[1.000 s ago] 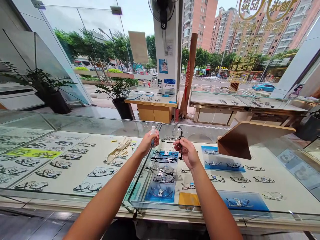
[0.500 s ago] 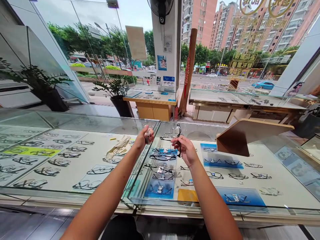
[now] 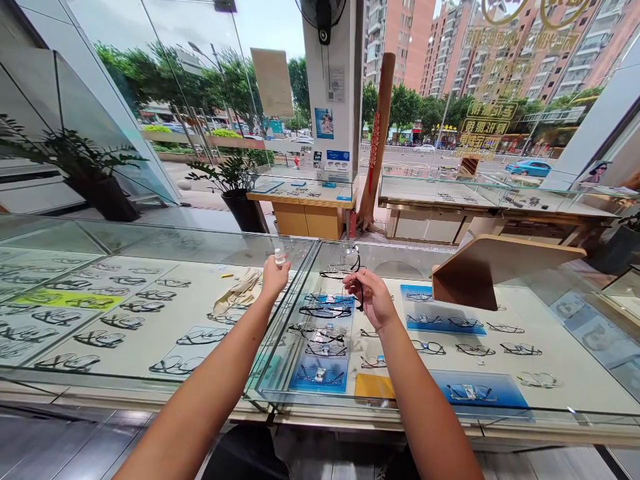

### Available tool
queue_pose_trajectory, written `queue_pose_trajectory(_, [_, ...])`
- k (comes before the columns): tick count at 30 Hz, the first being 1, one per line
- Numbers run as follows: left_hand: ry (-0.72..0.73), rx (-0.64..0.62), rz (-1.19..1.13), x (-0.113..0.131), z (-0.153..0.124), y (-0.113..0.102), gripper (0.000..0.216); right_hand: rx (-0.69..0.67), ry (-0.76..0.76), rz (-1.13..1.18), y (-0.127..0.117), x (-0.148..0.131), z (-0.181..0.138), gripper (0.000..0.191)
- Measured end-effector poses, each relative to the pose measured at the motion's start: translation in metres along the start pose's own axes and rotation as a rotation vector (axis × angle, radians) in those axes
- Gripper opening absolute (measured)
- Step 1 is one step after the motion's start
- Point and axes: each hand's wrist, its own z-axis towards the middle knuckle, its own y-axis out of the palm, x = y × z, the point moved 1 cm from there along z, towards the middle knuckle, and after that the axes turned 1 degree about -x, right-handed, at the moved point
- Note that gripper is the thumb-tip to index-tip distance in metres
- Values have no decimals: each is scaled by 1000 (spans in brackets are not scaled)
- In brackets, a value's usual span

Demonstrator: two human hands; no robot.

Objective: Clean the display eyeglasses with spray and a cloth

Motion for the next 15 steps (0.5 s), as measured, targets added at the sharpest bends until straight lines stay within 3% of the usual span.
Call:
queue_pose_trajectory(7, [-37, 45, 93, 3, -6, 0, 44, 7, -3, -12, -2, -1, 1, 26])
queue_pose_trajectory(9, [-12, 155, 115, 15, -14, -3, 63, 3, -11, -17, -4, -2, 1, 27])
queue_pose_trajectory(12, [257, 371, 88, 50, -38, -13, 79, -24, -8, -40, -6, -7, 0, 28])
queue_pose_trajectory(13, [402, 368, 46, 66, -48, -17, 76, -44, 4, -52, -5, -10, 0, 30])
queue_pose_trajectory(15, [670, 186, -48, 98, -68, -26, 69, -94, 53, -81, -4, -18, 0, 32])
